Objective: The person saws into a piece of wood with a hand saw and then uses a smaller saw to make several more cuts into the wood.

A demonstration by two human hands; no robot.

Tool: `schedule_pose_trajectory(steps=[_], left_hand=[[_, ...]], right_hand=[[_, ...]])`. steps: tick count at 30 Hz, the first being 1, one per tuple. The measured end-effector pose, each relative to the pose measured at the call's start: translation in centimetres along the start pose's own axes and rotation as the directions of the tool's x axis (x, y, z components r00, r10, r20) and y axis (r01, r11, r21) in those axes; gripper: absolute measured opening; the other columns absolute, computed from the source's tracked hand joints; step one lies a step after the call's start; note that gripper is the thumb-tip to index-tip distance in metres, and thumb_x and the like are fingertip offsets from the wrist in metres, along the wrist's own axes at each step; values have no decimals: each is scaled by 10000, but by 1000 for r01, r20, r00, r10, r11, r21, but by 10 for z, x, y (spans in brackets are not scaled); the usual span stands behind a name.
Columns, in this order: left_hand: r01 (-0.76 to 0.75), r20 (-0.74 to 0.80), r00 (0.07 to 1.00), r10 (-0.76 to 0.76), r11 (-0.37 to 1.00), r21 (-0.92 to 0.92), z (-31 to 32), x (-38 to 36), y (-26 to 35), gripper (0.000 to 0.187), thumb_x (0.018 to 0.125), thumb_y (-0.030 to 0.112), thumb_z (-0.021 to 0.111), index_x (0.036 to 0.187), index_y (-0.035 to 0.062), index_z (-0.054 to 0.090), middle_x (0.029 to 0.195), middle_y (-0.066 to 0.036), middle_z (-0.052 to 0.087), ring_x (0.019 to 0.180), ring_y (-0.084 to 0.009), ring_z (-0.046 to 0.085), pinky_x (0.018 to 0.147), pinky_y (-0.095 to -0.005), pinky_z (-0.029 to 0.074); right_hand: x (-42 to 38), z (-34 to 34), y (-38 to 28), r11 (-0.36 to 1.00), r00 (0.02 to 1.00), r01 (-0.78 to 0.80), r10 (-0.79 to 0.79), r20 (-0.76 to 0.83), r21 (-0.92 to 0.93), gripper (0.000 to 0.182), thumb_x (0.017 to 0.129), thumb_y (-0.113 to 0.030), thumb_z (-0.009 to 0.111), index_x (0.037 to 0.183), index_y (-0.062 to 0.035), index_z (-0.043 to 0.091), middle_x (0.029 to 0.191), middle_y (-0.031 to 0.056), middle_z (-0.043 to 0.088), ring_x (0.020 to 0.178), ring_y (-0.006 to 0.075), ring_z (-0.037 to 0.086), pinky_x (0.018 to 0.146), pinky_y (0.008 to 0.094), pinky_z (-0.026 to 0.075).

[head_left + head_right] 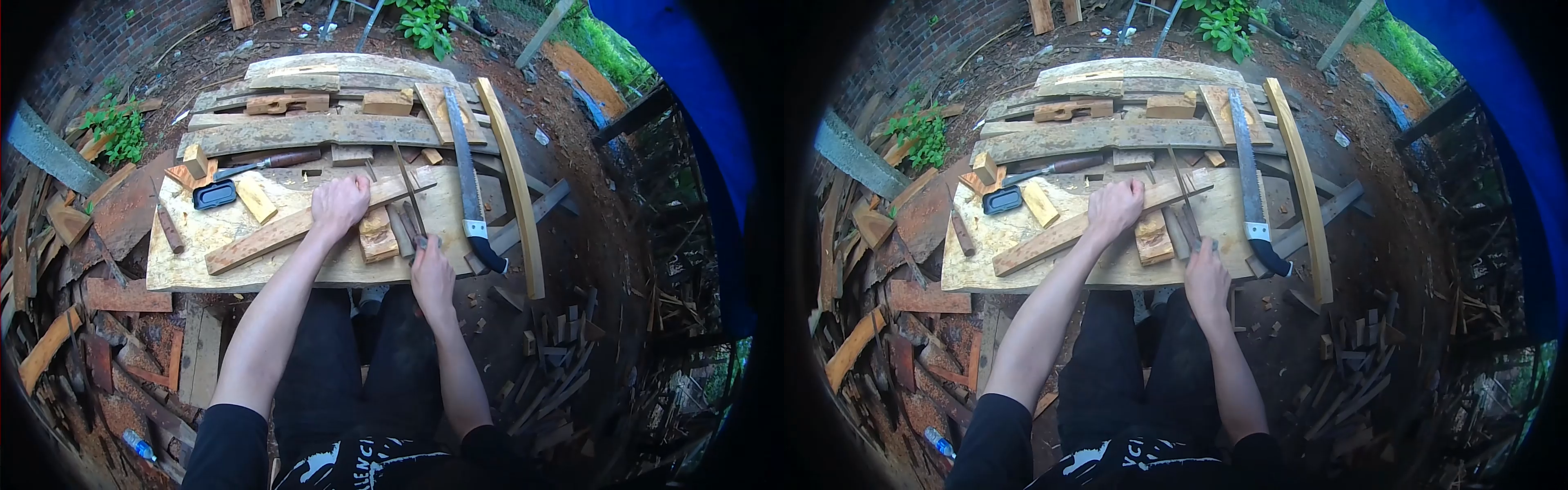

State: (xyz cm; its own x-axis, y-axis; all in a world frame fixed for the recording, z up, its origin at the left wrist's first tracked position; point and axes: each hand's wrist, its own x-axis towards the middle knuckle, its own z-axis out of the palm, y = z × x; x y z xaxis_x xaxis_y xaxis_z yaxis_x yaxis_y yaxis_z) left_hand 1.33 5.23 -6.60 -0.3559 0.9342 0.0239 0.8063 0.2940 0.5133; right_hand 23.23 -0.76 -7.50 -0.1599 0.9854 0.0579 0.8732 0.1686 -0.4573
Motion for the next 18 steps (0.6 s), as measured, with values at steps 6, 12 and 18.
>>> schedule_pose_trajectory(steps=[6, 12, 18], left_hand=[[2, 5, 1000, -2, 1000, 5, 0, -1, 1, 586, 1016, 374, 356, 885, -13, 775, 871, -293, 725, 848, -444, 728, 826, -527, 560], [-12, 4, 1000, 12, 999, 36, 2, 0, -1, 594, 1018, 381, 349, 894, -14, 776, 876, -292, 725, 845, -444, 729, 820, -524, 563], [14, -20, 1000, -14, 1000, 0, 1, -1, 1, 579, 1010, 381, 360, 869, 9, 779, 871, -289, 725, 851, -444, 729, 820, -518, 565]], right_hand=[[7, -2, -4, 999, 999, 34, -34, -42, -3, 180, 1050, -195, 483, 1144, -43, 507, 922, 293, 687, 860, 510, 669, 735, 611, 506], [47, 4, -18, 993, 992, 114, -116, -53, -35, 184, 1040, -200, 504, 1124, -38, 521, 898, 279, 692, 844, 490, 684, 730, 599, 525], [72, 8, -36, 987, 988, 130, -137, -70, -95, 178, 1026, -175, 529, 1111, -22, 502, 822, 266, 696, 794, 473, 703, 678, 576, 553]])
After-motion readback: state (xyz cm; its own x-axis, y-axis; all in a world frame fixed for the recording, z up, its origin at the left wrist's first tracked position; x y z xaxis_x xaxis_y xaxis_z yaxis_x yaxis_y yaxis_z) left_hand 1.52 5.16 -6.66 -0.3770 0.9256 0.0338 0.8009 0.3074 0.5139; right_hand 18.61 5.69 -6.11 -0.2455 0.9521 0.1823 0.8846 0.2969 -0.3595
